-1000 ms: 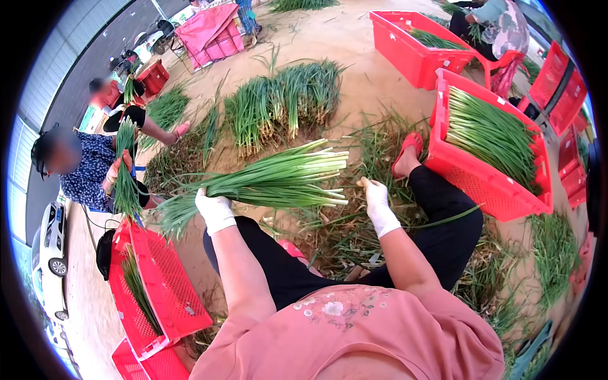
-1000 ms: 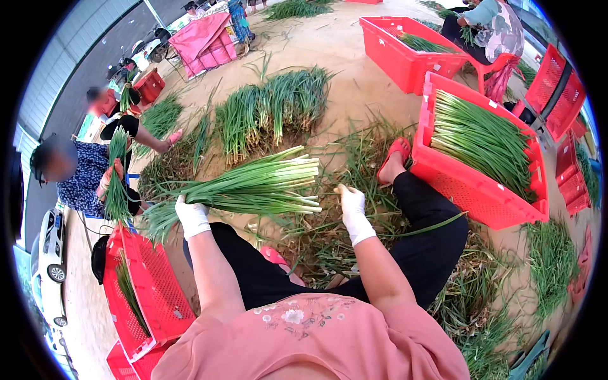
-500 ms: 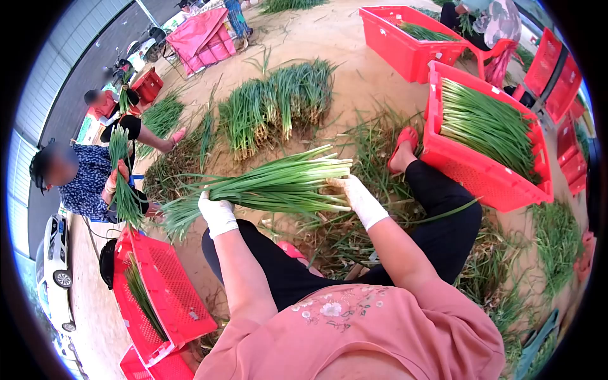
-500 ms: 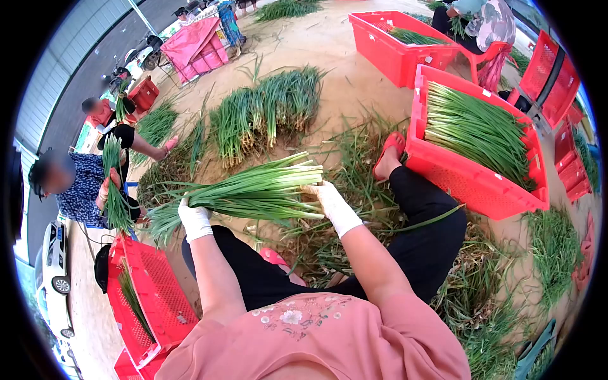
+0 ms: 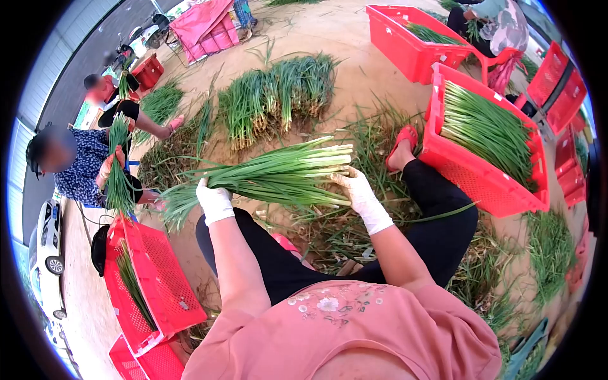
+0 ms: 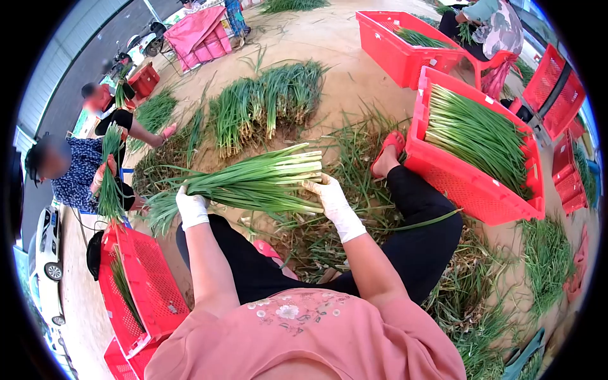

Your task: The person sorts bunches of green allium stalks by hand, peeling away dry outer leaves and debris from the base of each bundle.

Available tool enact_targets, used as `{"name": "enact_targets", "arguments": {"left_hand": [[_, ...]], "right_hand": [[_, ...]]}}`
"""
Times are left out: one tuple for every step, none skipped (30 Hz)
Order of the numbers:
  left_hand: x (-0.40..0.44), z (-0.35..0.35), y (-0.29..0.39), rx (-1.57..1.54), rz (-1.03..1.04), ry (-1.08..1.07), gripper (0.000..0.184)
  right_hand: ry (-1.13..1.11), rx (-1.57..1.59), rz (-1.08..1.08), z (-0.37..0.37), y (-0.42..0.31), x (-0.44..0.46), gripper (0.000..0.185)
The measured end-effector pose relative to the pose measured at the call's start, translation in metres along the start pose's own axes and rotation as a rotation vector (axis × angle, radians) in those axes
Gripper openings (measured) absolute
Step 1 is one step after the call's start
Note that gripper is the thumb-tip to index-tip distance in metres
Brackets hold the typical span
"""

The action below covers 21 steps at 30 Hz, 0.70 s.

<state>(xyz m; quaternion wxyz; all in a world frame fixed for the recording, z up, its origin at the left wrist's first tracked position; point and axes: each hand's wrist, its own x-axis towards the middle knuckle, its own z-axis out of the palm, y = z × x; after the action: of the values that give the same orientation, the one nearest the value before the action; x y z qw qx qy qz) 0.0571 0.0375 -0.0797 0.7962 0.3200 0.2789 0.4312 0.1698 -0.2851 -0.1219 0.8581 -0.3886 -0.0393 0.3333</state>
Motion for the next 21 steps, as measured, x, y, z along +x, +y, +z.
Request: {"name": "enact_targets", "arguments": {"left_hand": [[0.004, -0.003, -0.001, -0.035, -0.032, 0.021, 0.022], [0.007, -0.006, -0.005, -0.042, -0.029, 0.028, 0.022], [0.009, -0.010, -0.008, 0.057, 0.042, -0.012, 0.023], [0.004, -0.008, -0.007, 0.158, 0.111, -0.052, 0.024], [-0.001, -0.007, -0.005, 0.248, 0.117, -0.067, 0.020], [-0.008, -0.006, -0.004, 0.244, 0.119, -0.059, 0.020], [-0.016, -0.001, 0.000, 0.320, 0.168, -0.072, 0.018], [-0.021, 0.001, 0.001, 0.397, 0.215, -0.086, 0.017], [-0.021, 0.000, 0.001, 0.394, 0.216, -0.081, 0.017], [-0.020, -0.003, 0.001, 0.452, 0.241, -0.103, 0.017], [-0.018, -0.005, 0.001, 0.510, 0.265, -0.127, 0.017], [-0.015, -0.008, 0.001, 0.568, 0.288, -0.150, 0.017], [-0.005, -0.014, -0.002, 0.445, 0.218, -0.129, 0.018], [0.001, -0.016, -0.003, 0.318, 0.153, -0.099, 0.019], [0.005, -0.021, -0.004, 0.300, 0.127, -0.124, 0.020], [0.007, -0.022, -0.005, 0.287, 0.114, -0.128, 0.020], [0.010, -0.023, -0.006, 0.274, 0.102, -0.132, 0.020], [0.012, -0.024, -0.007, 0.261, 0.090, -0.136, 0.020], [0.014, -0.024, -0.009, 0.228, 0.081, -0.089, 0.020], [0.015, -0.024, -0.010, 0.195, 0.073, -0.042, 0.020], [-0.003, -0.011, -0.003, 0.264, 0.170, -0.057, 0.029]], "right_hand": [[-0.012, 0.003, -0.007, 0.000, 0.000, 0.000, 0.027], [-0.018, -0.005, -0.002, 0.001, 0.000, 0.000, 0.027], [-0.008, 0.003, -0.012, 0.001, -0.001, 0.001, 0.026], [0.002, 0.011, -0.022, 0.003, -0.002, 0.001, 0.025], [0.034, -0.002, -0.032, 0.006, -0.003, 0.000, 0.022], [0.030, -0.007, -0.026, 0.008, -0.004, -0.001, 0.022], [0.080, -0.150, -0.042, 0.009, -0.004, -0.001, 0.022], [0.131, -0.292, -0.058, 0.010, -0.004, -0.001, 0.021], [0.126, -0.356, -0.065, 0.006, 0.000, 0.001, 0.020], [0.124, -0.359, -0.063, 0.004, 0.004, 0.001, 0.020], [0.105, -0.449, -0.113, 0.002, 0.007, 0.001, 0.020], [0.085, -0.540, -0.163, -0.001, 0.009, 0.002, 0.021], [0.054, -0.521, -0.153, -0.001, 0.009, -0.001, 0.020], [0.053, -0.523, -0.149, 0.002, 0.004, -0.004, 0.020], [0.045, -0.886, -0.155, 0.004, -0.003, -0.006, 0.019], [0.035, -1.251, -0.159, 0.003, -0.007, -0.007, 0.019], [0.022, -1.433, -0.451, -0.006, -0.001, -0.006, 0.018], [0.019, -1.436, -0.446, -0.012, 0.003, -0.005, 0.018], [0.114, -1.370, -0.463, -0.017, 0.005, -0.004, 0.020], [0.206, -1.301, -0.482, -0.024, 0.008, 0.001, 0.023], [0.248, -1.095, -0.557, -0.060, 0.030, 0.024, 0.019]]}}
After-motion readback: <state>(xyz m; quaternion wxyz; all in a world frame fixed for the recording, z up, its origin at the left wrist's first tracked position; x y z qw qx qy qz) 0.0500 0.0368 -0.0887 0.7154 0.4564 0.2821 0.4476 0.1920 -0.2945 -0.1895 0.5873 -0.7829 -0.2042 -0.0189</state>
